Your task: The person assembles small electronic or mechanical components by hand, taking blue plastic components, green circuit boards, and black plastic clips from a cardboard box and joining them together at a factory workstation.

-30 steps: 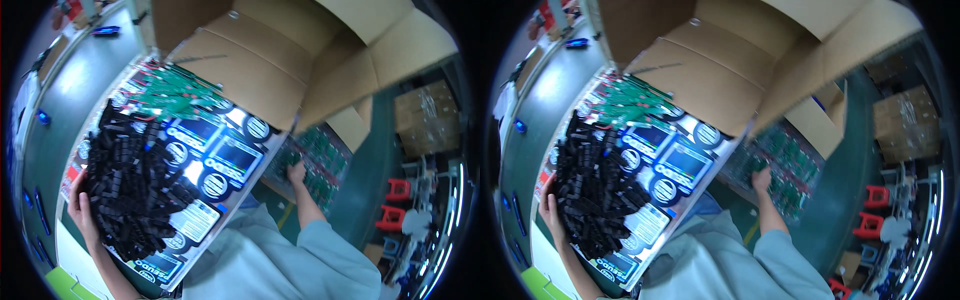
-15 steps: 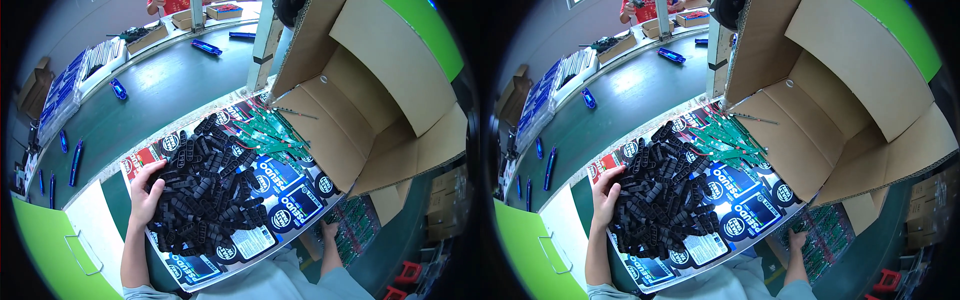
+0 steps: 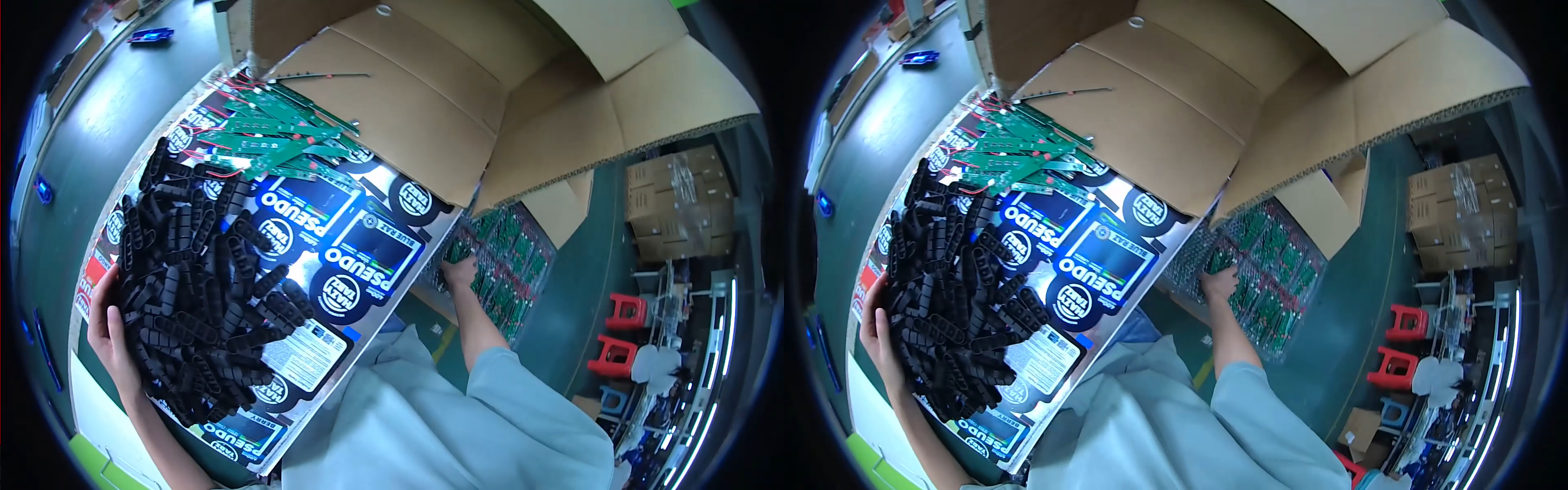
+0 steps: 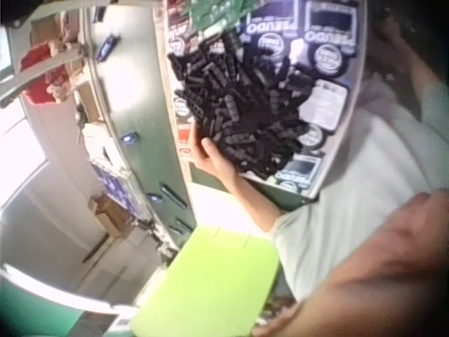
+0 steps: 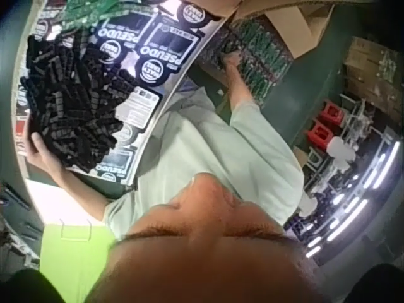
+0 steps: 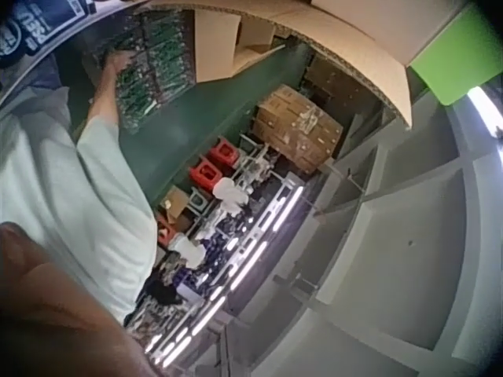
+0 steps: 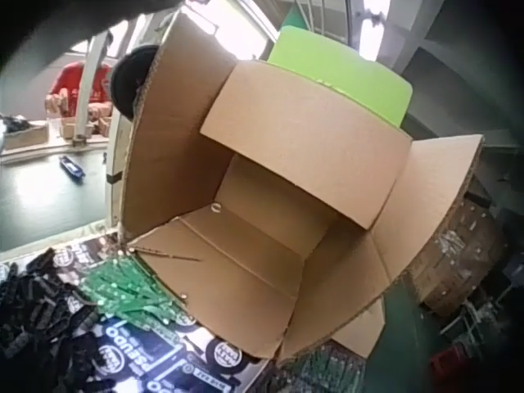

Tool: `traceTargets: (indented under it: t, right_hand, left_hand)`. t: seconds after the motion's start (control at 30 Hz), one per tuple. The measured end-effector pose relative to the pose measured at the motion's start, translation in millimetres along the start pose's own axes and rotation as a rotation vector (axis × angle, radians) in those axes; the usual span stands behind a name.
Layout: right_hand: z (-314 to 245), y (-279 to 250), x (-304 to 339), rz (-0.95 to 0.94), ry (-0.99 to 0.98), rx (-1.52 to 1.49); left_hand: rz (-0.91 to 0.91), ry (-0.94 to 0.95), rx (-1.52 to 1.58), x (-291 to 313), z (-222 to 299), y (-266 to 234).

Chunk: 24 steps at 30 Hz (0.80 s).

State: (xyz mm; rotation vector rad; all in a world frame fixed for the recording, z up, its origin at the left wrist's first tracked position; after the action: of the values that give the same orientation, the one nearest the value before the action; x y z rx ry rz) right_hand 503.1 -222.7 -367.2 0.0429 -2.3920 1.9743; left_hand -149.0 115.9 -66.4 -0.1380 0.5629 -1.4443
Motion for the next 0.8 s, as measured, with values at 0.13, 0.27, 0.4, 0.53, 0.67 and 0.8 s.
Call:
traceTargets:
  t: [0.13,0.27,0.4,0.53,0.67,0.8]
  right_hand:
    - [12.5,4.1,-5.8,-0.019,0.121,-0.043]
    - [15.1,7.9,-6.2,-0.026,0.189,-0.115]
    - [-9.7,-8.3,9.6,0.012,0.102,-0.047]
    - [1.6,-13.8,0.0,-0.055,0.188,-0.139]
    - [21.8,-45.0,-21.1,0.064,0.107,-0.3]
    - [80.6,-67.0,-44.4,0.105,0.186,-0.198]
  left_hand:
    - [-0.005,-0.004,0.028,2.3,-4.9,3.3]
    - [-0.019,0.038,0.014,1.0,-8.3,4.7]
    - [0.009,0.007,-0.012,2.0,-21.7,-9.7]
    - [-0.017,0.067,-0.051,-1.2,-20.0,-4.7]
    - [-0.029,0.037,-0.053,-1.5,-19.6,-3.8]
    - [-0.029,0.016,0.002,-1.1,-19.0,-1.6]
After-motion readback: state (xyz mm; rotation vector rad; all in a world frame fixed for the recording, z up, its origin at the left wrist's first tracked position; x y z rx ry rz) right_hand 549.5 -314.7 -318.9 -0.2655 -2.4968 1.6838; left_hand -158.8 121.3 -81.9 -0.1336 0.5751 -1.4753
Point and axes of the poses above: each hand's wrist, its own x-axis away from the middle knuckle, its own y-axis out of the palm, z = x × y, the point moved 9 cm from there along -x, towards the middle knuckle, and after that the axes turned 11 degrees about z, right-handed, at the moved point
